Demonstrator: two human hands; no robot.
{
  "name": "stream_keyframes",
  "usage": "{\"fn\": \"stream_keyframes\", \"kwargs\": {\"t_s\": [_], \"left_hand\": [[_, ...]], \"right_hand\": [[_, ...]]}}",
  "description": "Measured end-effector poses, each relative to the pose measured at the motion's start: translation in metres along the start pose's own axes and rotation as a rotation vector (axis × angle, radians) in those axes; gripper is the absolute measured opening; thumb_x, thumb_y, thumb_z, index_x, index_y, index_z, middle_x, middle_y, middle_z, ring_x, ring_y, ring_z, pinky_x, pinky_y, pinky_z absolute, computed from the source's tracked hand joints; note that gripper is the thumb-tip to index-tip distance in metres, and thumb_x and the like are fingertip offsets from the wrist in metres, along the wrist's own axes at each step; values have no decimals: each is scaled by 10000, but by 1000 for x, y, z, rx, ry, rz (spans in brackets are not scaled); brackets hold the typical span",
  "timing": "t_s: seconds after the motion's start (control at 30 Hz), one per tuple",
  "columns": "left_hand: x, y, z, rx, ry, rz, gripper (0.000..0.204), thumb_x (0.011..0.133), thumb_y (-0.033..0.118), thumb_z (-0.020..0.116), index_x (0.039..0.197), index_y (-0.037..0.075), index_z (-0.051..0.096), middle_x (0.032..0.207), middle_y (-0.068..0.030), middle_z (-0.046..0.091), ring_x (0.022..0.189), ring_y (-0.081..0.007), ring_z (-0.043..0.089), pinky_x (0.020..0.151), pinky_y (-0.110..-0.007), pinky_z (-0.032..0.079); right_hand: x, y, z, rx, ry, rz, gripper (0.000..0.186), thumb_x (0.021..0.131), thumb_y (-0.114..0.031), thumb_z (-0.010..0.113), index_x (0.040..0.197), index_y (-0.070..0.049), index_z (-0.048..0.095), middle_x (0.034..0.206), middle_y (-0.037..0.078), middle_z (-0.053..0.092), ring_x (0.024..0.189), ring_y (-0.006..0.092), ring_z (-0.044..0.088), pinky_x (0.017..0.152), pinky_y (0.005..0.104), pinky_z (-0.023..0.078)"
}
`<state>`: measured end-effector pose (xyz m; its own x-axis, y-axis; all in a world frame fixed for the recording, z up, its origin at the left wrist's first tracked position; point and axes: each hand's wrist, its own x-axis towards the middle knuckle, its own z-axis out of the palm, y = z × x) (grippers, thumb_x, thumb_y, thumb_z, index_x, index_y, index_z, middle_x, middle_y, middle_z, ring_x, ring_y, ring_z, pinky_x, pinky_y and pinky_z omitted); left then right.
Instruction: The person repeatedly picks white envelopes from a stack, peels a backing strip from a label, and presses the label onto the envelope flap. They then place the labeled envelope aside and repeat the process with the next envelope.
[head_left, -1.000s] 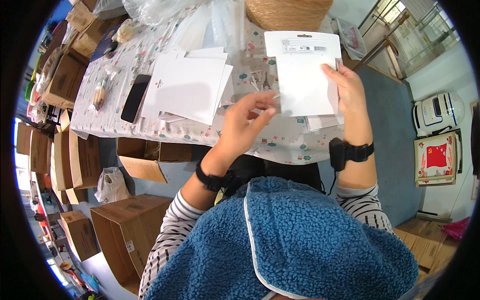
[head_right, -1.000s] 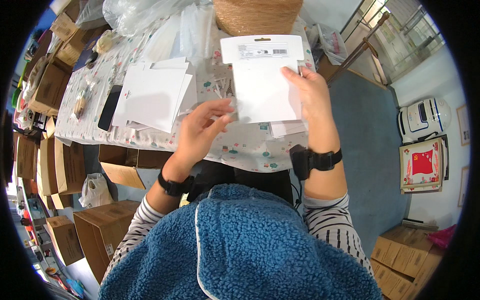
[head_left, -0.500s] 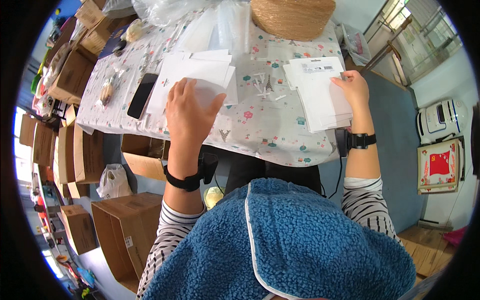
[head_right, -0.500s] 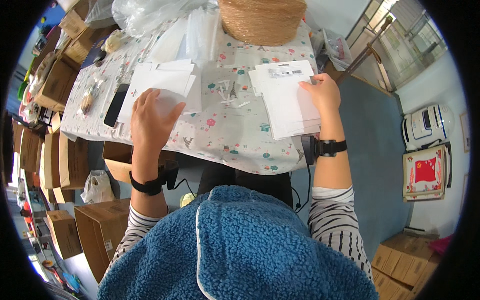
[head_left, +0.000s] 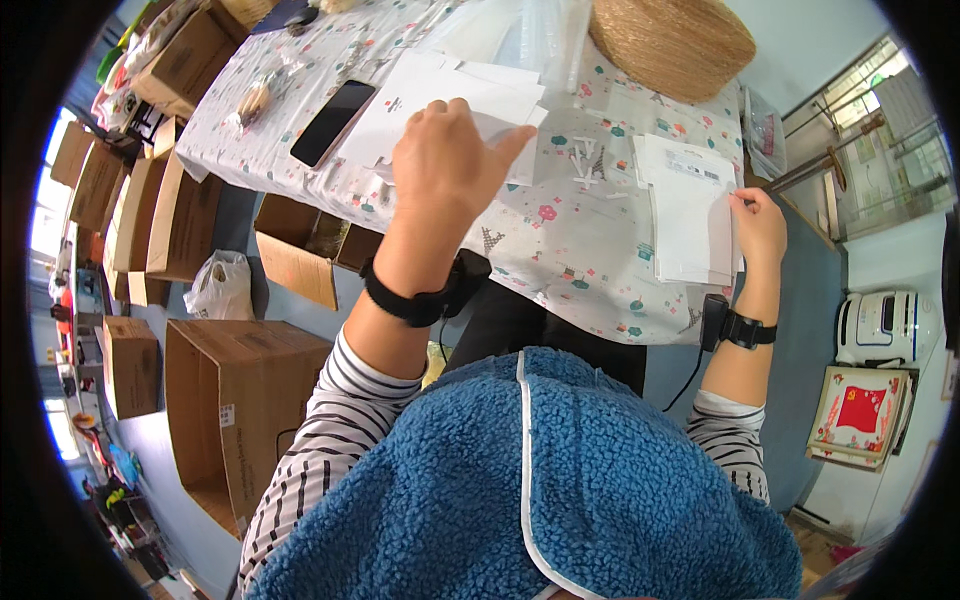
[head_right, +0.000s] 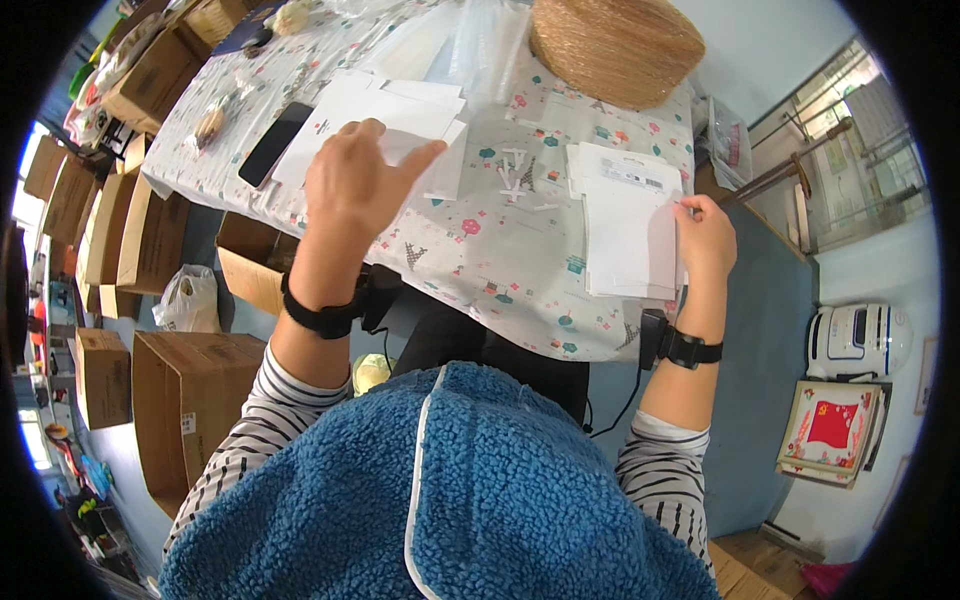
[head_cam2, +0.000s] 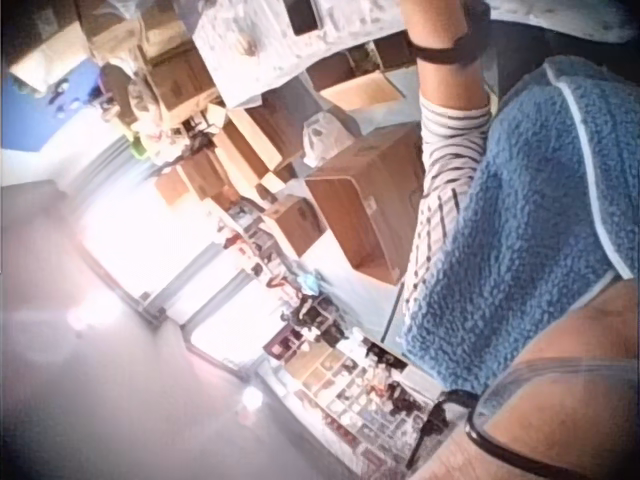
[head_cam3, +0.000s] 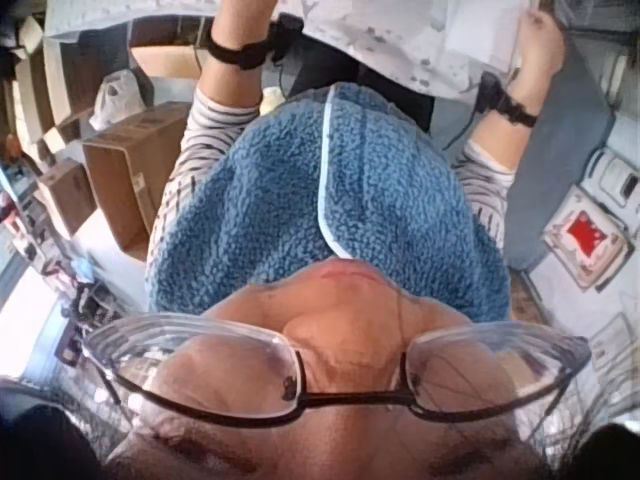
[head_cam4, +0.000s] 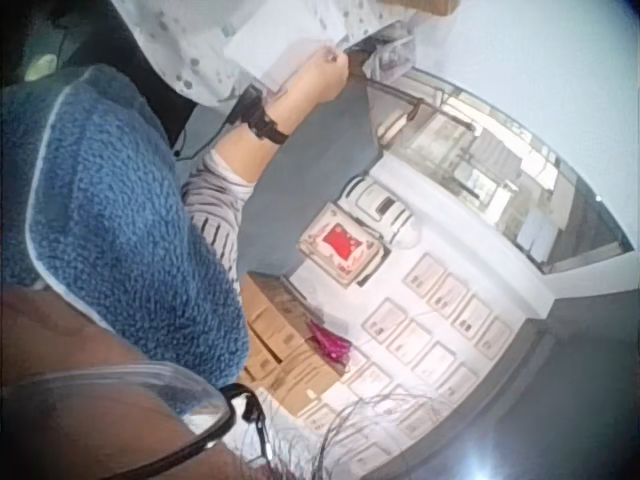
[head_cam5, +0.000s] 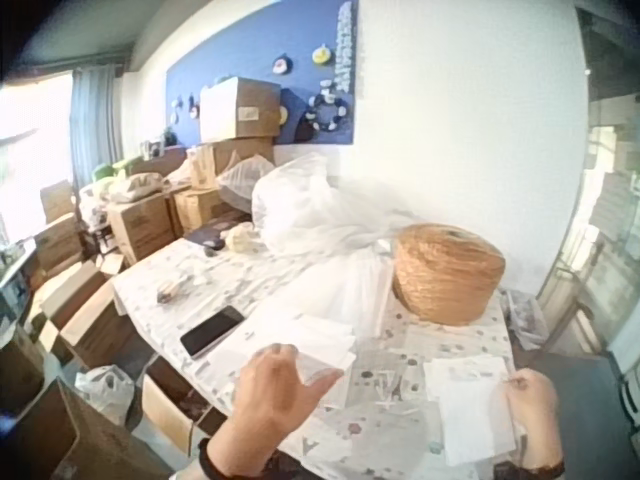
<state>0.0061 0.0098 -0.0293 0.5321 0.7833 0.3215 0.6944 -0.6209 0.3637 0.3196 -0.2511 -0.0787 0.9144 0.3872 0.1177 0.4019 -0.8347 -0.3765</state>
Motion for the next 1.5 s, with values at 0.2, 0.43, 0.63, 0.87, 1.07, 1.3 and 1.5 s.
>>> {"fn": "stream_keyframes", "kwargs": {"t_s": [0.2, 0.43, 0.63, 0.87, 1.07, 1.3, 1.5], "left_hand": [[-4, -76, -20, 162, 283, -152, 867, 798, 611, 754, 1260, -103, 585, 1263, -260, 613, 1225, -396, 550, 1049, -450, 439], [-17, -96, -24, -4, 124, -305, 754, 796, 568, 778, 1233, -30, 639, 1091, -222, 706, 1046, -351, 682, 911, -424, 528], [-12, -100, -15, -206, 530, 26, 419, 835, 234, 830, 1097, -19, 623, 974, -133, 709, 817, -236, 679, 751, -342, 551], [-8, -71, -28, -1390, 327, -68, 310, 906, 55, 754, 1152, 6, 572, 915, -48, 692, 732, -77, 607, 630, -221, 485], [-26, 1, -10, -1529, 17, 79, 186, 934, 8, 672, 1075, 13, 550, 939, -45, 650, 745, -79, 592, 622, -236, 492], [-38, 66, 20, -823, 207, 557, 251, 794, -33, 720, 987, 37, 576, 925, -106, 624, 748, -249, 630, 636, -309, 528], [-52, 82, 30, -785, 219, 857, 399, 661, -67, 747, 1018, 34, 599, 1031, -119, 657, 849, -293, 664, 704, -370, 563]], "right_hand": [[-7, 11, -15, -173, 107, -42, 213, 940, -315, 628, 1022, -149, 734, 928, 84, 733, 885, 300, 695, 755, 416, 524], [-21, -12, -26, 202, 228, -178, 179, 981, -201, 618, 1015, -47, 704, 832, 77, 700, 741, 181, 642, 722, 308, 493], [-38, -41, -18, 554, 187, -191, 182, 998, -189, 620, 1052, -35, 700, 824, -7, 683, 716, 77, 568, 686, 237, 447], [-48, -51, -23, 869, 62, -182, 166, 1008, -137, 599, 1042, -5, 693, 824, -38, 628, 715, 49, 471, 659, 204, 359], [-60, -65, -37, 965, 222, -472, 136, 996, -88, 621, 1075, -3, 693, 917, 9, 641, 884, 103, 573, 835, 226, 436], [-84, -85, -41, 1469, -92, -308, 147, 1037, -146, 563, 1077, -23, 633, 894, 60, 670, 804, 95, 567, 735, 226, 456], [-109, -109, -29, 1541, -343, -239, 131, 1056, -138, 501, 1044, -45, 593, 917, 24, 642, 820, 86, 594, 717, 235, 487]]}}
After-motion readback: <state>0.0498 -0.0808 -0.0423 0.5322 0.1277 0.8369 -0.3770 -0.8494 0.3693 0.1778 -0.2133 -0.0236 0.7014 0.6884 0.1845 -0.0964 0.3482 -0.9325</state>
